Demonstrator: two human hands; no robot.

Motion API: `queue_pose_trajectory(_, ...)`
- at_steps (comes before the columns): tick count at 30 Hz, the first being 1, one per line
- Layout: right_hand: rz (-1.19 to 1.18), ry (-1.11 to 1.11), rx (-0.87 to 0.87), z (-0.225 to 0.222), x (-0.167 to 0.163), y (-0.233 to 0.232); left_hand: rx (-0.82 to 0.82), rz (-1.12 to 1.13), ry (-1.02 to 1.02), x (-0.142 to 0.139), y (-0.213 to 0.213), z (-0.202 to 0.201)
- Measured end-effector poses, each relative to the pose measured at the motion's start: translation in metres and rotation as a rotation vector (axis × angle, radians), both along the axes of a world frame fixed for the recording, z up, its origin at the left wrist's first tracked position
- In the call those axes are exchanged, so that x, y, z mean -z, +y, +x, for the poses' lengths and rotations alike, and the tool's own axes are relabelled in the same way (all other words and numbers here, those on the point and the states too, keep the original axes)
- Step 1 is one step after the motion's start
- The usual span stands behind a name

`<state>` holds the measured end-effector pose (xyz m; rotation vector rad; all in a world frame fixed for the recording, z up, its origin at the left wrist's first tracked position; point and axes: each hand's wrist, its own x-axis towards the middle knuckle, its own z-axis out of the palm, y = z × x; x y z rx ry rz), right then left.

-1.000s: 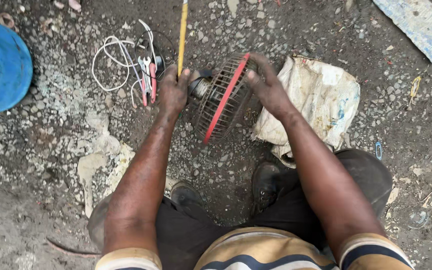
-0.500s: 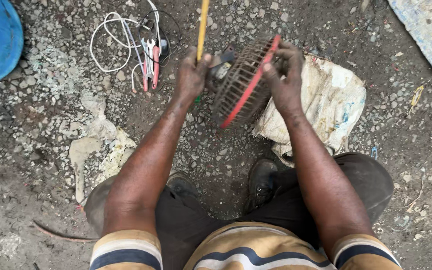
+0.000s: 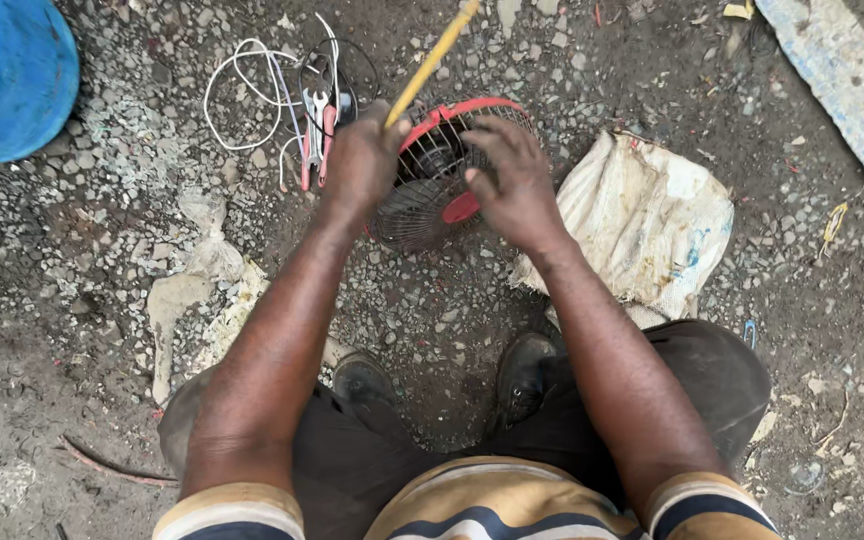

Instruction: The person disassembles a small electric fan using a screwdriver. They remove the front grille, unscrew the fan blade, and separate the motor housing from the rear grille. The components are placed on the ground next to the person.

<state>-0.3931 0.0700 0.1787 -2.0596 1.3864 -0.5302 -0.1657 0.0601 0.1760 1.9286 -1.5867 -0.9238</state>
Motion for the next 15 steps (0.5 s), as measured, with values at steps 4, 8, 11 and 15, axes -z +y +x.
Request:
queue_pose_trajectory(4, 0.412, -0.335, 0.370, -0.009, -0.008, -0.007, 0.272, -0.187, -0.461, -0.014, 0.017, -0.033)
queue_pose_trajectory(8, 0.211, -0.802, 0.242, -0.013, -0.006, -0.010, 0.395, -0.118, -0.563, -0.018, 0.052, -0.087)
queue_pose_trajectory(11, 0.282, -0.944, 0.424, -0.019, 0.003, -0.009, 0.476, -0.310, -0.746, -0.021, 0.074, -0.113)
queue_pose_trajectory(15, 0.142, -0.970, 0.566, -0.034, 0.016, -0.009, 0.556, -0.270, -0.580, -0.023, 0.094, -0.124)
